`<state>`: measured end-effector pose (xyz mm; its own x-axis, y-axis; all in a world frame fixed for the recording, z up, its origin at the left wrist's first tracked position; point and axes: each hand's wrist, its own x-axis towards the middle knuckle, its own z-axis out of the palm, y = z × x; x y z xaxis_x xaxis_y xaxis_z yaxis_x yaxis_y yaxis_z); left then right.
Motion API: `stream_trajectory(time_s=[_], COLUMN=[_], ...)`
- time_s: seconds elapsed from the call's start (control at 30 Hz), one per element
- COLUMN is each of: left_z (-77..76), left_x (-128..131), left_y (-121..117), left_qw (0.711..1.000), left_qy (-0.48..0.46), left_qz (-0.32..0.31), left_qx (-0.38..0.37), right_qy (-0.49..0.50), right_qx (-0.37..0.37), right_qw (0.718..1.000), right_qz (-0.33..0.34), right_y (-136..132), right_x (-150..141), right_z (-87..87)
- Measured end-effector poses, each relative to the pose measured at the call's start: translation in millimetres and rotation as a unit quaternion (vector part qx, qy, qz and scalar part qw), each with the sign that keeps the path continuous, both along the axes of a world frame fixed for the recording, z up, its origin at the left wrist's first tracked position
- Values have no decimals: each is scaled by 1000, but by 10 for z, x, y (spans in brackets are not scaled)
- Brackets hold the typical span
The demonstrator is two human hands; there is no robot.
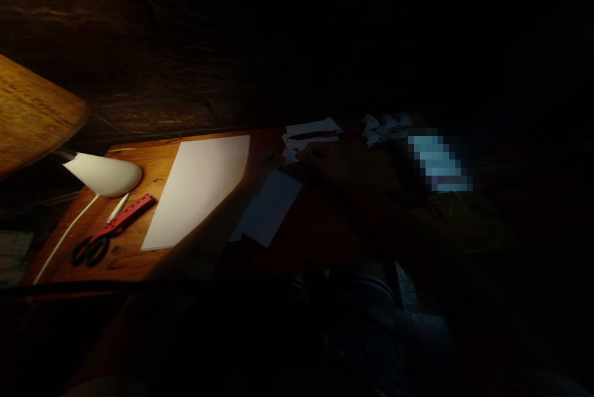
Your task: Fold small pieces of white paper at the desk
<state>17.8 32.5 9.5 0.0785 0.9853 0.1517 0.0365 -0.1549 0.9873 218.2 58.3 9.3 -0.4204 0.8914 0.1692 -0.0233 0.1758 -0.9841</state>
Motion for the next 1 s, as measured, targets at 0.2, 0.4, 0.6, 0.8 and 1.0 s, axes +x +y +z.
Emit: stream_trajectory(time_s=[0.2, 0.4, 0.6, 0.8, 1.0], left_z=[13, 4, 13, -32, -53], left_x=[0, 2, 19, -14, -4], left_y=[-20, -25, -35, -18, -16], left_qw=[999, 995, 993, 995, 994], left_qy=[39, 79, 87, 73, 74], left_qz=[-21, -51, -48, -71, -80], left_qx=[26, 44, 61, 24, 10], right_qy=[-3, -38, -61, -61, -32], right_qx=[-14, 24, 42, 62, 35], right_qw=[998, 998, 996, 994, 997], right_qz=[61, 51, 38, 68, 54], right_y=[-47, -31, -8, -8, -40], right_x=[15, 22, 32, 4, -11], right_z=[58, 19, -38, -63, 2])
